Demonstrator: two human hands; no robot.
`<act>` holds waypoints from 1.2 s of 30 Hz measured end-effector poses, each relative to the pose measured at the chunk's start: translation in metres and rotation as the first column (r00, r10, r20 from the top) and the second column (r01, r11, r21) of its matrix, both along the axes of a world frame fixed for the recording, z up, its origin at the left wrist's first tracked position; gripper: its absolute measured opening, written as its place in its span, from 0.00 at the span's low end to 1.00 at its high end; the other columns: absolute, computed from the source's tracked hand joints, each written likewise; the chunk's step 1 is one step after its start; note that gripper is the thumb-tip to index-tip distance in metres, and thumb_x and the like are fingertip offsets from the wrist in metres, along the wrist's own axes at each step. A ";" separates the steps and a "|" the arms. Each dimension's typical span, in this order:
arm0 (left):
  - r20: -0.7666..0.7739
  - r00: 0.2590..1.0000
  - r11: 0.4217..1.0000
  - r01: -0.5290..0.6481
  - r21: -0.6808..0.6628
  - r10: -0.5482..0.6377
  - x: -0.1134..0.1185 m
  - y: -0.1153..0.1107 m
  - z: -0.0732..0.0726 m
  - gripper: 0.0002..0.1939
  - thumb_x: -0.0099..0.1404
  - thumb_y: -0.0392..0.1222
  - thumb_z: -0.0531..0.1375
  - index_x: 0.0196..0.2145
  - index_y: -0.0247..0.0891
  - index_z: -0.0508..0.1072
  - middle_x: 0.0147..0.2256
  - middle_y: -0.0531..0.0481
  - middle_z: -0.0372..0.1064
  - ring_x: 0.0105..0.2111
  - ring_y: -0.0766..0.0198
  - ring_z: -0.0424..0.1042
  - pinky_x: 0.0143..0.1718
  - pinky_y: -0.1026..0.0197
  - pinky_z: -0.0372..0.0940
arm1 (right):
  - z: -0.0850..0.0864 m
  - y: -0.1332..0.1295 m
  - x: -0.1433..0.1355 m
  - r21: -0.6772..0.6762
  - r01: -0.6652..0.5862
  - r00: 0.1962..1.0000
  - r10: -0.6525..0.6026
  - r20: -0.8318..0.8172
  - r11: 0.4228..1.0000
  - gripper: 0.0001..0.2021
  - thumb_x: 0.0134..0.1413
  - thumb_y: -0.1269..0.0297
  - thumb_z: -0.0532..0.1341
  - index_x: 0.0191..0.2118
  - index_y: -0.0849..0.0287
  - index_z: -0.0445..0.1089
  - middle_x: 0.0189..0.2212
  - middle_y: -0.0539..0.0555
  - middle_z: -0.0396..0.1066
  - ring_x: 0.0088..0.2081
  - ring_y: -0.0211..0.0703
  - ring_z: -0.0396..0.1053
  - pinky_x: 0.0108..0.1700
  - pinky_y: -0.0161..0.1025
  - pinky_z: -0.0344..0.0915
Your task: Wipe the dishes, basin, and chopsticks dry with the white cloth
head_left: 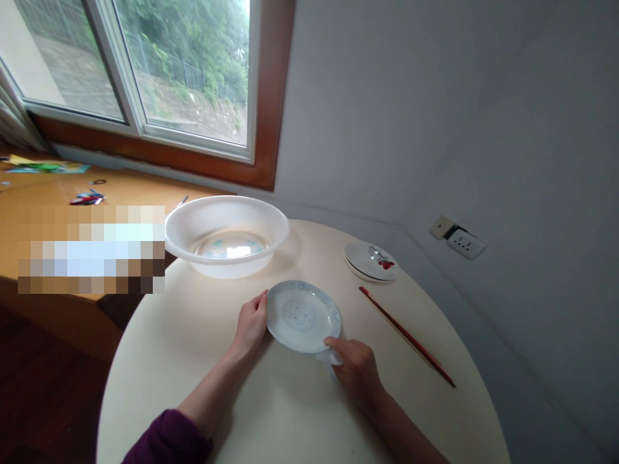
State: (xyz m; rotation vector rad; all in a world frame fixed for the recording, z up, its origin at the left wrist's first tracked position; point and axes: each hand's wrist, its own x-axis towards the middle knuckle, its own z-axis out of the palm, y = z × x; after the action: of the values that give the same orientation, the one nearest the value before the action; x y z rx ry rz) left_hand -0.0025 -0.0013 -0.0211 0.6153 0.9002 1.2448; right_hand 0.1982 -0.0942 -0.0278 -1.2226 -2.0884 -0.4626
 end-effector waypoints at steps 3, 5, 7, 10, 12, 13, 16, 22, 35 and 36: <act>0.003 1.000 0.999 0.018 0.031 -0.019 0.000 0.001 -0.003 0.15 0.51 0.43 0.64 0.36 0.33 0.75 0.29 0.45 0.75 0.39 0.53 0.71 0.38 0.59 0.64 | -0.003 0.002 0.000 -0.023 0.038 0.999 -0.038 0.009 0.999 0.11 0.47 0.77 0.52 0.34 0.61 0.70 0.23 0.53 0.74 0.20 0.38 0.67 0.24 0.34 0.56; 0.032 0.999 1.000 0.004 0.024 -0.005 0.001 0.001 -0.003 0.16 0.51 0.43 0.64 0.38 0.34 0.75 0.29 0.45 0.75 0.39 0.54 0.71 0.39 0.59 0.64 | -0.005 0.004 0.001 -0.042 0.078 0.997 -0.077 0.019 0.996 0.12 0.45 0.77 0.53 0.34 0.61 0.70 0.21 0.52 0.74 0.19 0.38 0.66 0.24 0.34 0.54; 0.061 0.998 1.000 -0.009 0.012 0.008 0.003 0.000 -0.003 0.18 0.52 0.43 0.64 0.41 0.34 0.73 0.30 0.45 0.75 0.38 0.55 0.72 0.39 0.59 0.64 | -0.006 0.006 0.001 -0.054 0.105 0.994 -0.103 0.029 0.993 0.12 0.45 0.77 0.53 0.34 0.61 0.71 0.20 0.51 0.73 0.18 0.38 0.65 0.23 0.34 0.53; 0.075 0.997 1.000 -0.010 -0.002 0.010 0.006 -0.003 -0.002 0.22 0.52 0.44 0.64 0.44 0.34 0.71 0.31 0.46 0.74 0.36 0.58 0.72 0.38 0.59 0.64 | -0.008 0.007 0.002 -0.066 0.097 0.995 -0.095 0.037 0.993 0.12 0.45 0.76 0.53 0.34 0.61 0.72 0.21 0.52 0.73 0.19 0.38 0.66 0.24 0.34 0.54; 0.072 0.997 1.000 -0.010 -0.013 0.011 0.007 -0.004 0.000 0.23 0.52 0.44 0.64 0.46 0.34 0.70 0.31 0.46 0.74 0.35 0.58 0.72 0.37 0.59 0.64 | -0.009 0.007 0.003 -0.076 0.096 0.995 -0.093 0.041 0.992 0.12 0.46 0.75 0.53 0.35 0.61 0.72 0.22 0.53 0.74 0.20 0.39 0.67 0.24 0.34 0.55; 0.073 0.997 1.000 -0.014 -0.018 0.015 0.008 -0.004 0.000 0.23 0.52 0.44 0.64 0.46 0.34 0.70 0.31 0.46 0.74 0.34 0.59 0.72 0.37 0.59 0.64 | -0.009 0.007 0.003 -0.080 0.104 0.994 -0.101 0.043 0.991 0.12 0.47 0.75 0.53 0.35 0.61 0.72 0.22 0.53 0.74 0.20 0.39 0.67 0.24 0.34 0.55; 0.079 0.996 0.999 -0.035 -0.025 0.037 0.007 -0.004 0.002 0.23 0.52 0.43 0.64 0.46 0.34 0.70 0.32 0.46 0.74 0.34 0.60 0.72 0.36 0.59 0.64 | -0.009 0.007 0.002 -0.092 0.132 0.990 -0.127 0.056 0.987 0.12 0.46 0.75 0.53 0.35 0.61 0.72 0.21 0.53 0.74 0.20 0.39 0.67 0.24 0.34 0.55; 0.088 0.996 1.000 -0.013 -0.004 0.013 0.008 -0.009 0.011 0.19 0.51 0.45 0.64 0.40 0.34 0.72 0.28 0.49 0.73 0.32 0.60 0.71 0.35 0.60 0.63 | -0.011 0.008 0.001 -0.089 0.187 0.980 -0.179 0.088 0.978 0.14 0.43 0.75 0.53 0.35 0.60 0.72 0.21 0.52 0.74 0.19 0.39 0.67 0.24 0.34 0.55; -0.177 0.973 0.988 -0.154 -0.011 0.150 -0.005 -0.001 0.012 0.06 0.50 0.31 0.65 0.29 0.37 0.77 0.36 0.48 0.74 0.48 0.61 0.66 0.50 0.67 0.53 | -0.007 0.088 0.021 -0.343 0.430 0.902 -0.408 0.137 0.835 0.12 0.48 0.75 0.58 0.39 0.59 0.72 0.23 0.55 0.75 0.25 0.43 0.72 0.27 0.33 0.56; -0.130 0.980 0.988 -0.155 -0.010 0.152 -0.006 0.000 0.010 0.07 0.49 0.31 0.65 0.29 0.37 0.77 0.36 0.49 0.75 0.48 0.62 0.66 0.50 0.68 0.54 | -0.006 0.096 0.023 -0.351 0.433 0.901 -0.415 0.127 0.830 0.12 0.48 0.75 0.58 0.39 0.58 0.72 0.24 0.55 0.75 0.26 0.44 0.72 0.27 0.33 0.56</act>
State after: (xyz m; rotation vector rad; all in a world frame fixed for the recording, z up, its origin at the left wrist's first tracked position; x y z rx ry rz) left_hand -0.0084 -0.0017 -0.0111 0.6247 1.0834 1.3440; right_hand 0.2208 0.0021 -0.0338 -1.9398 -1.9917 -0.2919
